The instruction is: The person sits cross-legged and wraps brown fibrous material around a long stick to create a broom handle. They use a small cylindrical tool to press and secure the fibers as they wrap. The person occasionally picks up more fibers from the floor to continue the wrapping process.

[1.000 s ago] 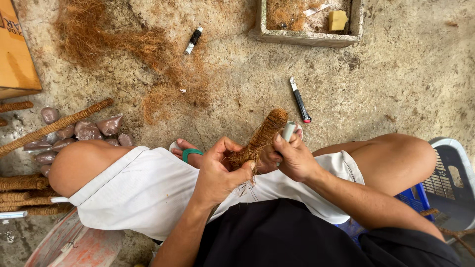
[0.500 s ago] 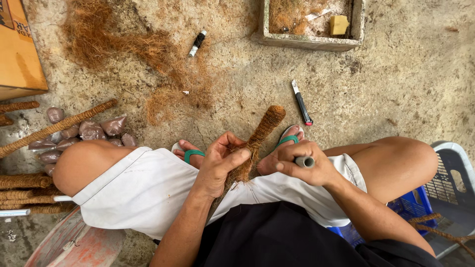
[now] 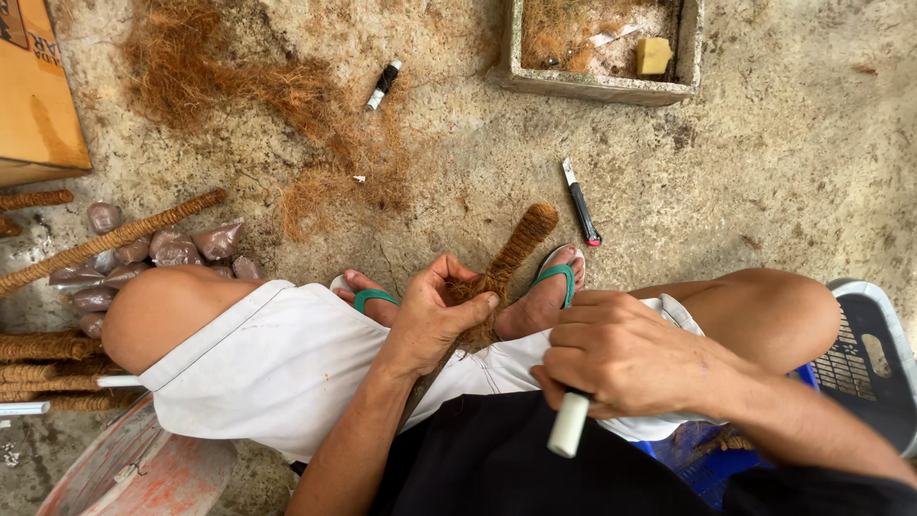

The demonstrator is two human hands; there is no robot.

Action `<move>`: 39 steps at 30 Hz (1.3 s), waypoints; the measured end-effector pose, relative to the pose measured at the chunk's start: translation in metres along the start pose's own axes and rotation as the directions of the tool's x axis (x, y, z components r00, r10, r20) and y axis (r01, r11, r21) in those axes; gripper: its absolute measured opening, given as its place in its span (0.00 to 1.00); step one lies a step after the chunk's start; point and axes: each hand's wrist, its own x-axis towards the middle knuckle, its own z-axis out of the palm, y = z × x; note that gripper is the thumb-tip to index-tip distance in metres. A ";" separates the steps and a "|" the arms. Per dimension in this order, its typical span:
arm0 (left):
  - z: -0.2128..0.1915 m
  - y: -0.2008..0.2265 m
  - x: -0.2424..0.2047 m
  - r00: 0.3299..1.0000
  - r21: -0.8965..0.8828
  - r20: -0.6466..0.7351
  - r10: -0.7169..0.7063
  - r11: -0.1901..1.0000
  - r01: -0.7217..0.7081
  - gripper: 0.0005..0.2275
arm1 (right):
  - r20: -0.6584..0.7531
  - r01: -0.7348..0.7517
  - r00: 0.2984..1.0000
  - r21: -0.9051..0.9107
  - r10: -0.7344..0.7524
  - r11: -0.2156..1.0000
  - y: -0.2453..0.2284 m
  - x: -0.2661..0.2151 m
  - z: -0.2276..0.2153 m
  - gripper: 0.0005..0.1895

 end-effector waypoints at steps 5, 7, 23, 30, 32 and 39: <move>0.011 -0.014 -0.004 0.990 0.035 0.140 -0.026 0.999 0.021 0.14 | 0.353 0.039 0.934 0.058 -0.057 0.998 0.012 0.047 -0.004 0.17; 0.026 -0.022 -0.001 0.999 -0.025 -0.023 -0.038 0.999 0.038 0.13 | 0.462 -0.072 0.887 0.135 0.002 0.988 0.026 0.070 0.000 0.12; 0.035 -0.003 -0.029 0.952 0.143 0.271 -0.140 0.984 0.104 0.09 | 0.572 -0.773 0.635 0.482 0.519 0.413 0.136 0.037 0.091 0.22; 0.008 0.008 -0.003 0.994 -0.065 0.095 -0.046 0.996 0.052 0.11 | 0.130 -0.061 0.363 0.991 0.923 -0.115 0.128 -0.031 0.151 0.14; 0.006 0.010 0.001 0.995 -0.086 0.078 -0.057 0.994 0.064 0.11 | 0.014 0.126 0.295 0.991 0.955 -0.054 0.122 -0.038 0.153 0.10; 0.009 0.013 0.004 0.998 -0.055 0.034 -0.058 0.997 0.060 0.12 | -0.463 0.340 0.394 0.876 0.794 0.342 0.097 -0.036 0.139 0.14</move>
